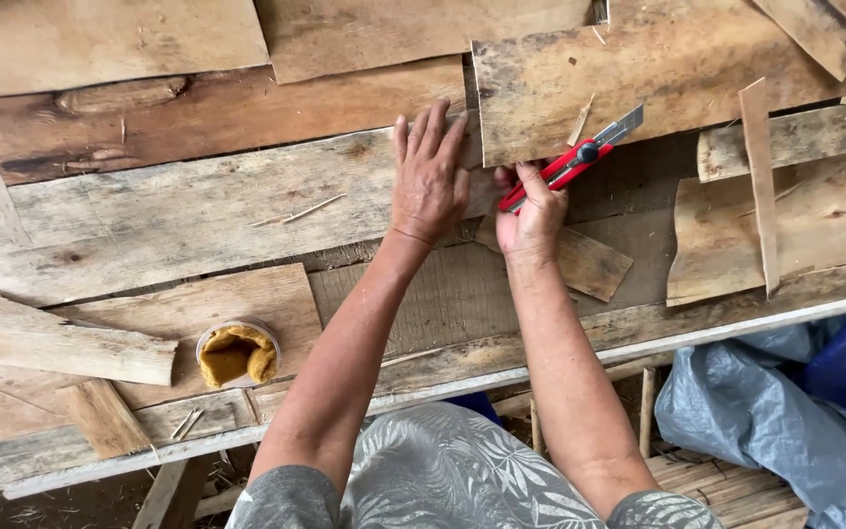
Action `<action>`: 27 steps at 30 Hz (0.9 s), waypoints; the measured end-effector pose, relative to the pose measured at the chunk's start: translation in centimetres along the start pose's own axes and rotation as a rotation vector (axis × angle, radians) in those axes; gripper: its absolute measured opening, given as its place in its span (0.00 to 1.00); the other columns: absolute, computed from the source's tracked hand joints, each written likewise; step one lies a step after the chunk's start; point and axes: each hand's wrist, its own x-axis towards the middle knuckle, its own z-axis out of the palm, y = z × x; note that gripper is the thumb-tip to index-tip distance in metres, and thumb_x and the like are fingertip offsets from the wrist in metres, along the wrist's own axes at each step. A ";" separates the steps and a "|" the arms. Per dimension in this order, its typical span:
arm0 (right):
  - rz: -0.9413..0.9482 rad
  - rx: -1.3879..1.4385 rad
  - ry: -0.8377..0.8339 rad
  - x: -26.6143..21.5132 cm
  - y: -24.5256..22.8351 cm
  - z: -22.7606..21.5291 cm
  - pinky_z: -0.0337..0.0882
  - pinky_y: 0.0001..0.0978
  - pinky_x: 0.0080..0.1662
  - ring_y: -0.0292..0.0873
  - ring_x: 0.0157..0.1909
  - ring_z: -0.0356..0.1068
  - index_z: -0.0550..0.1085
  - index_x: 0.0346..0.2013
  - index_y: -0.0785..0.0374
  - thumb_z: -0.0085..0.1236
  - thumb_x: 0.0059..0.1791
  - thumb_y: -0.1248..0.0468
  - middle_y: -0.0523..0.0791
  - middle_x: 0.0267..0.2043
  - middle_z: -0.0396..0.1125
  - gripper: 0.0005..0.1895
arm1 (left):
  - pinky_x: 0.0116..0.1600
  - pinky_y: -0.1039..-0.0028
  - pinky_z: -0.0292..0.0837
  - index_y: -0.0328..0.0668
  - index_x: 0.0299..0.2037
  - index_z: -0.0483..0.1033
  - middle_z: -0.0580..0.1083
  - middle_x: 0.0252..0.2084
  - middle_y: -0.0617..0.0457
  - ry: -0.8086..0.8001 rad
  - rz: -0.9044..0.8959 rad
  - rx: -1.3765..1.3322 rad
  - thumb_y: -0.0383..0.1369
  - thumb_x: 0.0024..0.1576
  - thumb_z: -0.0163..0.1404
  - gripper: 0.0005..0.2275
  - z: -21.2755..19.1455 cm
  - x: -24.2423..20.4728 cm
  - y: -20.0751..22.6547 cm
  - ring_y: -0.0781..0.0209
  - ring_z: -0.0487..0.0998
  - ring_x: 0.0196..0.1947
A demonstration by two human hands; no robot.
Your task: Trimming and fitting thin wood veneer pieces onto a wooden surface using a utility knife
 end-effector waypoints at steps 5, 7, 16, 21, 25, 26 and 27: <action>0.058 0.043 0.110 -0.1 0.1 0.4 0.80 0.39 0.38 0.46 0.31 0.74 0.74 0.37 0.65 0.60 0.46 0.75 0.49 0.29 0.71 0.07 | 0.70 0.48 0.55 0.47 0.64 0.71 0.62 0.72 0.49 -0.112 0.019 0.300 0.40 0.59 0.48 0.23 -0.9 2.5 1.8 0.44 0.62 0.68; 0.067 0.038 0.092 -0.2 -0.3 1.0 0.79 0.38 0.38 0.44 0.30 0.74 0.75 0.39 0.62 0.60 0.46 0.74 0.47 0.29 0.72 0.08 | 0.73 0.46 0.46 0.49 0.61 0.74 0.56 0.75 0.52 -0.207 -0.002 0.286 0.43 0.51 0.55 0.26 0.5 3.0 1.3 0.43 0.57 0.72; 0.072 0.058 0.055 0.0 -0.3 0.8 0.76 0.36 0.38 0.37 0.28 0.70 0.74 0.41 0.56 0.62 0.47 0.74 0.41 0.30 0.70 0.12 | 0.76 0.39 0.27 0.43 0.65 0.69 0.61 0.74 0.48 -0.244 0.031 0.170 0.44 0.49 0.53 0.31 0.7 4.2 1.5 0.40 0.49 0.77; 0.117 0.057 0.086 0.3 -0.4 0.6 0.76 0.36 0.36 0.38 0.29 0.70 0.75 0.42 0.56 0.62 0.47 0.73 0.42 0.30 0.71 0.12 | 0.78 0.41 0.26 0.40 0.37 0.68 0.69 0.68 0.44 -0.192 -0.017 0.028 0.21 0.49 0.41 0.08 0.1 4.4 1.5 0.42 0.52 0.76; 0.124 0.005 0.110 0.9 -0.2 0.1 0.78 0.37 0.37 0.39 0.29 0.71 0.74 0.40 0.61 0.63 0.46 0.74 0.43 0.29 0.70 0.11 | 0.78 0.49 0.36 0.47 0.42 0.72 0.81 0.39 0.53 0.056 0.004 -0.145 0.27 0.56 0.50 0.06 2.4 3.4 -0.5 0.51 0.68 0.67; 0.118 -0.038 0.119 1.0 0.0 -0.3 0.82 0.39 0.39 0.39 0.29 0.74 0.73 0.42 0.61 0.66 0.45 0.73 0.43 0.30 0.70 0.14 | 0.78 0.52 0.43 0.52 0.45 0.75 0.82 0.40 0.58 0.150 0.022 -0.175 0.30 0.53 0.59 0.12 3.4 2.8 -1.3 0.61 0.71 0.64; 0.118 -0.039 0.122 1.0 -0.1 -0.4 0.82 0.39 0.39 0.39 0.29 0.74 0.73 0.42 0.61 0.66 0.45 0.73 0.43 0.30 0.70 0.14 | 0.78 0.52 0.43 0.52 0.45 0.75 0.82 0.40 0.58 0.147 0.021 -0.177 0.30 0.53 0.59 0.12 3.7 2.6 -1.4 0.61 0.71 0.64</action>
